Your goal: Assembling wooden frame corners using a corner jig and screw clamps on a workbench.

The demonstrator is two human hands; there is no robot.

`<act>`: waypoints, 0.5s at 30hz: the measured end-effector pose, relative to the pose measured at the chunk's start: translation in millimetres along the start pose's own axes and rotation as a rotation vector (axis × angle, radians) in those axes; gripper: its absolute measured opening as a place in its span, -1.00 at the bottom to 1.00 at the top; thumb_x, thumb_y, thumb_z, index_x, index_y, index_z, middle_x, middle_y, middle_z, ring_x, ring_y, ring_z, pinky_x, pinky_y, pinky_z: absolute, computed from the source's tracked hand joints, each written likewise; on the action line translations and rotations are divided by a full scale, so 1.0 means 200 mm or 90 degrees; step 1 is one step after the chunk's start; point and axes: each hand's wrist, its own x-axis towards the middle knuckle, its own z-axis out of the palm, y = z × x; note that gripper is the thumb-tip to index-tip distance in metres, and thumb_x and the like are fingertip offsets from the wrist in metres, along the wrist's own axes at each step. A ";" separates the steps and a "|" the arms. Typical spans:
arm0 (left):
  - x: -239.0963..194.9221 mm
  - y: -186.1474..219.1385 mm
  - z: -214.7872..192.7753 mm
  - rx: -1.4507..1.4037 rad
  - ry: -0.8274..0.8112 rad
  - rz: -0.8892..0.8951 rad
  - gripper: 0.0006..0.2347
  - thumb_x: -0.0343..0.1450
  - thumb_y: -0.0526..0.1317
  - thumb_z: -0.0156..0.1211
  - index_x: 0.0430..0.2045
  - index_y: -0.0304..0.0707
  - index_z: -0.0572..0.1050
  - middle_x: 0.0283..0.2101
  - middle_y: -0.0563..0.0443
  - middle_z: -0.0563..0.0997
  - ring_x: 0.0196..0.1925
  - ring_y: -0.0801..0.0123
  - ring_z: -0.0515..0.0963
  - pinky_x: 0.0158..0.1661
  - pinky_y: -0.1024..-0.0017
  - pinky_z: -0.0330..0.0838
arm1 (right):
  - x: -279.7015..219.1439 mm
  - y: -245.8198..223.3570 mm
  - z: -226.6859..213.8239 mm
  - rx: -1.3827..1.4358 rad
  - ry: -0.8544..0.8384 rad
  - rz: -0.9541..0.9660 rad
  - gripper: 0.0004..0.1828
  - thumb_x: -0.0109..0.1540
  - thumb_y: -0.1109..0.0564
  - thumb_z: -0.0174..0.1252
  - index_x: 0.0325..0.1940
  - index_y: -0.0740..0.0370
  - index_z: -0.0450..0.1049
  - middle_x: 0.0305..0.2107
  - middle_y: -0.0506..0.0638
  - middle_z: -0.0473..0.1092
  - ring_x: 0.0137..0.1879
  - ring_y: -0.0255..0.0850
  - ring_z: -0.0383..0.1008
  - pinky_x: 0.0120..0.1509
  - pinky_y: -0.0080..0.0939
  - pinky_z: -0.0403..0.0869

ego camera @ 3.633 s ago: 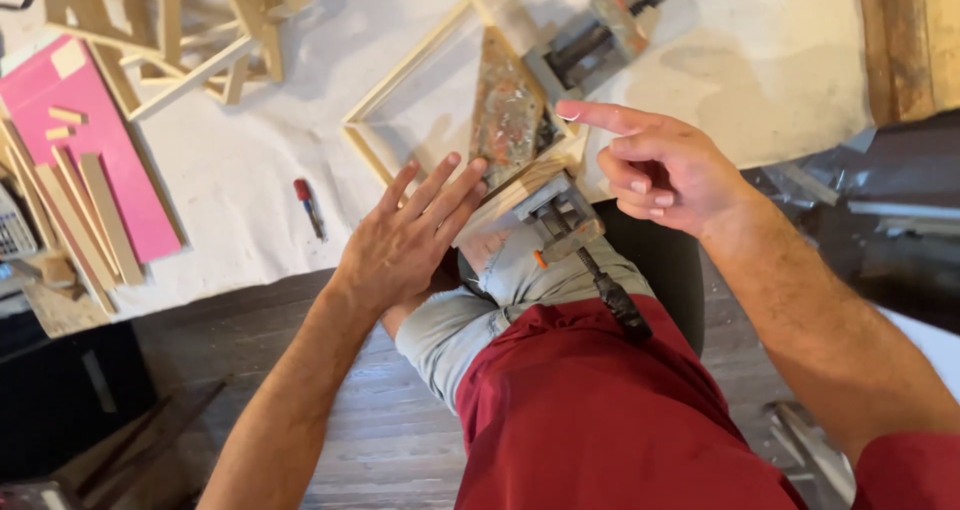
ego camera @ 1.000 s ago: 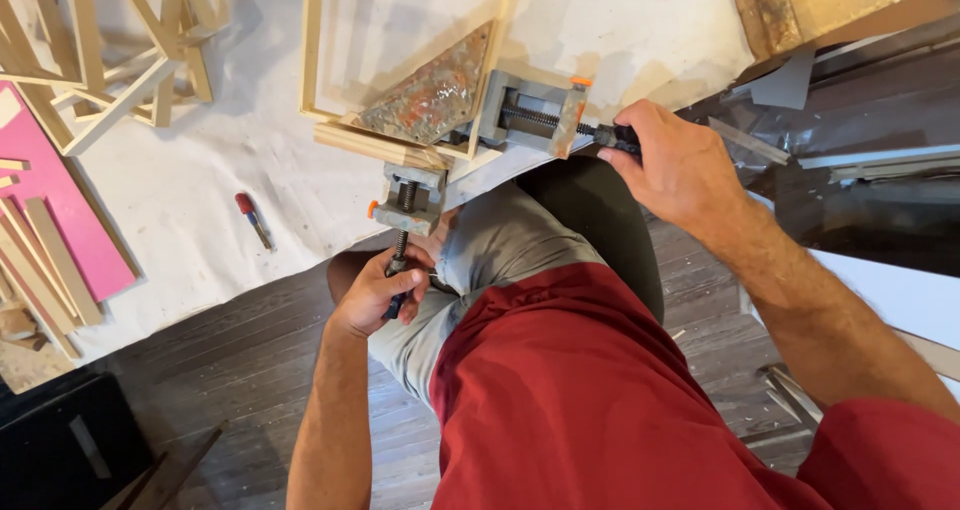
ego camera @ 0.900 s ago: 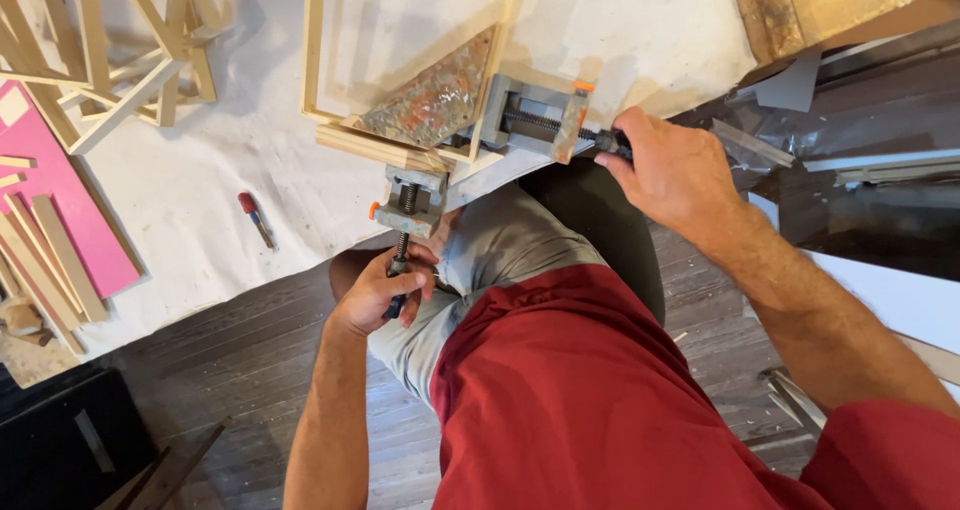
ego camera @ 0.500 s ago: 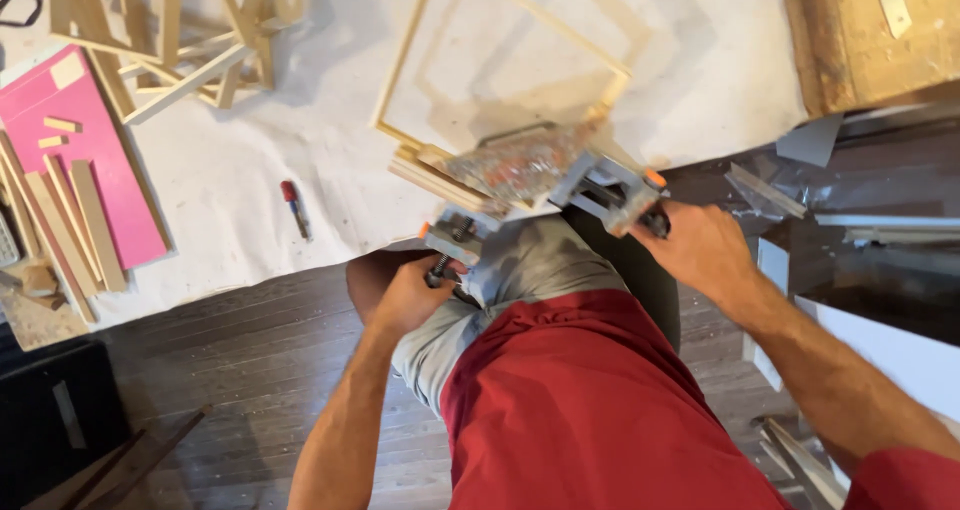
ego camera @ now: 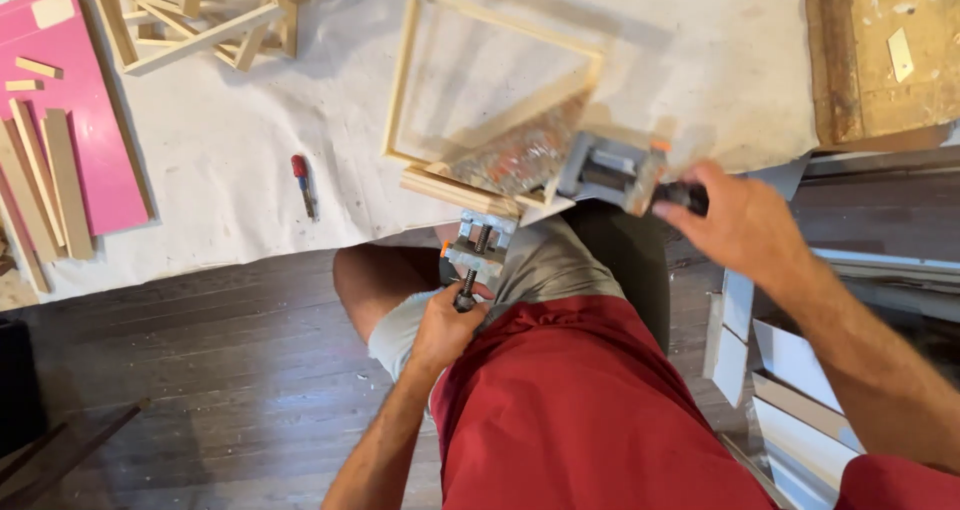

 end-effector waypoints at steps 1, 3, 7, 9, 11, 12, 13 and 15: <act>-0.03 0.06 0.01 -0.088 -0.008 -0.063 -0.95 0.38 -0.30 0.18 -0.37 -0.15 0.57 -0.77 0.10 0.25 -0.82 0.48 0.19 -0.81 0.46 0.07 | 0.00 -0.07 -0.11 0.037 0.000 0.017 -0.46 0.33 -0.29 0.10 0.24 0.07 0.38 -0.09 0.05 0.57 -0.20 -0.07 0.63 -0.06 -0.01 0.63; 0.00 0.03 0.07 -0.173 -0.008 -0.048 -0.97 0.39 -0.31 0.22 -0.37 -0.18 0.52 -0.82 0.05 0.21 -0.85 0.45 0.16 -0.82 0.45 0.02 | 0.11 -0.07 -0.17 0.067 0.053 -0.077 -0.51 0.37 -0.20 0.07 0.20 0.18 0.41 -0.01 0.15 0.53 -0.06 0.01 0.57 0.08 0.08 0.56; -0.05 0.18 0.11 -0.291 -0.008 -0.032 -0.92 0.43 -0.34 0.21 -0.33 -0.28 0.42 -0.89 -0.02 0.17 -0.91 0.37 0.10 -0.81 0.41 0.00 | 0.41 -0.02 -0.24 0.008 0.278 -0.284 -0.72 0.48 -0.02 0.14 0.08 0.24 0.56 -0.06 0.28 0.47 0.09 0.11 0.41 0.20 0.17 0.42; -0.07 0.25 0.09 -0.275 -0.005 -0.044 -0.92 0.44 -0.33 0.20 -0.31 -0.29 0.43 -0.88 -0.01 0.18 -0.90 0.36 0.12 -0.80 0.41 0.03 | 0.56 -0.03 -0.30 -0.007 0.355 -0.328 -0.73 0.48 0.16 0.16 0.23 0.28 0.58 -0.09 0.25 0.42 0.01 0.09 0.38 0.06 0.09 0.44; -0.07 0.26 0.10 -0.256 -0.003 -0.055 -0.92 0.45 -0.31 0.20 -0.28 -0.30 0.44 -0.87 0.00 0.20 -0.89 0.36 0.14 -0.78 0.40 0.06 | 0.76 0.00 -0.32 -0.020 0.435 -0.371 -0.63 0.48 0.33 0.18 0.38 0.33 0.59 -0.12 0.22 0.38 -0.07 0.08 0.35 -0.08 0.01 0.46; -0.05 0.23 0.12 -0.276 -0.009 -0.040 -0.90 0.44 -0.31 0.21 -0.27 -0.31 0.43 -0.86 -0.01 0.21 -0.89 0.36 0.15 -0.81 0.40 0.06 | 0.89 0.04 -0.31 -0.101 0.485 -0.357 -0.62 0.45 0.28 0.25 0.36 0.17 0.63 0.05 0.14 0.39 -0.02 0.07 0.39 -0.26 0.01 0.47; -0.02 0.21 0.14 -0.296 -0.018 -0.023 -0.87 0.43 -0.31 0.22 -0.25 -0.31 0.42 -0.85 -0.03 0.22 -0.89 0.36 0.15 -0.84 0.40 0.06 | 1.02 0.08 -0.31 -0.182 0.537 -0.340 -0.61 0.42 0.23 0.32 0.34 0.02 0.67 0.22 0.05 0.41 0.03 0.06 0.44 -0.43 0.02 0.47; -0.03 0.23 0.16 -0.310 -0.021 -0.028 -0.88 0.44 -0.29 0.21 -0.26 -0.31 0.42 -0.85 -0.02 0.22 -0.89 0.38 0.15 -0.84 0.44 0.05 | 1.08 0.06 -0.37 -0.167 0.474 -0.278 -0.75 0.45 0.06 0.31 0.22 -0.03 0.69 0.07 -0.01 0.51 0.00 0.03 0.48 -0.29 0.00 0.51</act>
